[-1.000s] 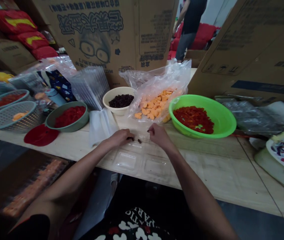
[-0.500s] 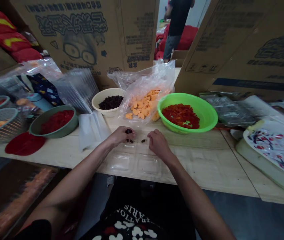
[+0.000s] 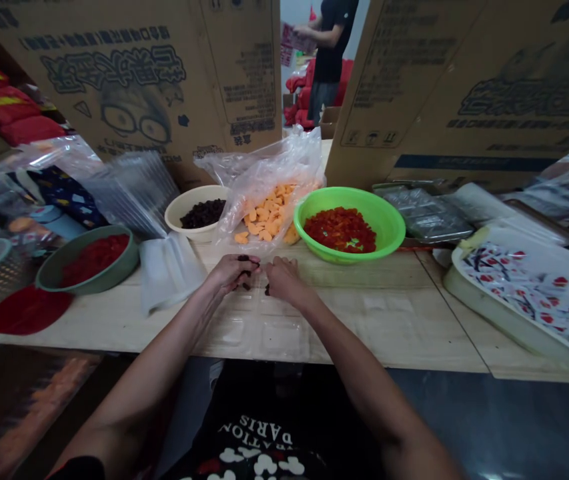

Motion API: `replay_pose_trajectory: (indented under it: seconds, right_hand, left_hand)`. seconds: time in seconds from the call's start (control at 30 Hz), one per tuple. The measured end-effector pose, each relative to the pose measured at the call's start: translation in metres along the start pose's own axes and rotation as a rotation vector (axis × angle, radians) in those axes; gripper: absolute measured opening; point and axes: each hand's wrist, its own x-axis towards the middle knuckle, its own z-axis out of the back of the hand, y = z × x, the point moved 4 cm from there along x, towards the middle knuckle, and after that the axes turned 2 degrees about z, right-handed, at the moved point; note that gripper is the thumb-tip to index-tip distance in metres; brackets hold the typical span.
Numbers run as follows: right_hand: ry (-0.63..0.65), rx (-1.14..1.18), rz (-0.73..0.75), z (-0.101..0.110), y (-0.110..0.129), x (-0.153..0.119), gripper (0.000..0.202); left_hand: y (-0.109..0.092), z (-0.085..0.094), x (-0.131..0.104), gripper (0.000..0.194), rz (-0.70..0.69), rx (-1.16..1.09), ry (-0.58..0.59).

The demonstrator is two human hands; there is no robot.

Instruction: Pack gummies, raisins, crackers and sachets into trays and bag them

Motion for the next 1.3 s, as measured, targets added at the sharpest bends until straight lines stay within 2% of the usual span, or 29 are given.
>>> replay_pose_trajectory:
  seconds: [0.13, 0.33, 0.4, 0.47, 0.53, 0.63, 0.7, 0.77, 0.83, 0.87, 0.97, 1.03, 1.1, 1.17, 1.23, 1.3]
  right_hand:
    - [0.002, 0.024, 0.006, 0.007, -0.011, -0.004, 0.023]
    - [0.096, -0.054, 0.105, 0.000, 0.009, 0.006, 0.036]
    - [0.096, -0.025, 0.094, 0.005, 0.007, 0.009, 0.032]
    - [0.080, 0.027, 0.048, 0.016, -0.006, 0.007, 0.021]
    - [0.051, 0.041, -0.019, 0.026, -0.026, -0.004, 0.020]
    - [0.044, 0.031, -0.113, 0.029, -0.054, -0.030, 0.016]
    - [0.039, 0.008, -0.095, 0.024, -0.058, -0.048, 0.012]
    - [0.027, -0.025, -0.043, 0.019, -0.052, -0.059, 0.012]
    - [0.030, -0.059, -0.023, 0.017, -0.041, -0.062, 0.014]
    - [0.027, -0.072, -0.026, 0.017, -0.035, -0.061, 0.016]
    - [-0.019, -0.069, 0.002, 0.020, -0.011, -0.048, 0.021]
    - [0.005, -0.061, 0.053, 0.017, 0.006, -0.035, 0.024]
    - [0.074, -0.078, 0.088, 0.010, 0.019, -0.024, 0.026]
    - [0.109, -0.084, 0.087, 0.004, 0.021, -0.015, 0.024]
    - [0.083, -0.024, 0.056, 0.005, 0.011, -0.011, 0.021]
    - [0.031, 0.061, 0.000, 0.009, -0.007, -0.012, 0.018]
  left_hand:
    - [0.005, 0.006, -0.003, 0.024, -0.021, -0.015, -0.029]
    - [0.006, 0.008, -0.003, 0.017, -0.011, 0.001, -0.032]
    - [0.006, 0.009, -0.006, 0.013, -0.004, 0.028, -0.004]
    - [0.008, 0.009, -0.010, 0.012, -0.001, 0.060, 0.025]
    - [0.010, 0.005, -0.013, 0.014, -0.014, 0.123, 0.069]
    - [0.011, -0.005, -0.014, 0.019, -0.085, 0.367, 0.126]
    - [0.011, -0.012, -0.011, 0.019, -0.127, 0.519, 0.119]
    - [0.011, -0.016, -0.008, 0.018, -0.132, 0.550, 0.092]
    - [0.009, -0.014, -0.005, 0.016, -0.132, 0.517, 0.072]
    - [0.008, -0.011, -0.004, 0.016, -0.115, 0.430, 0.069]
    - [0.005, 0.005, -0.003, 0.017, -0.006, 0.001, 0.098]
    - [0.002, 0.018, -0.005, 0.017, 0.046, -0.198, 0.115]
    - [0.001, 0.030, -0.009, 0.019, 0.062, -0.261, 0.130]
    - [0.004, 0.038, -0.016, 0.023, 0.090, -0.331, 0.156]
    - [0.011, 0.042, -0.025, 0.025, 0.098, -0.304, 0.162]
    - [0.019, 0.046, -0.033, 0.029, 0.043, -0.120, 0.086]
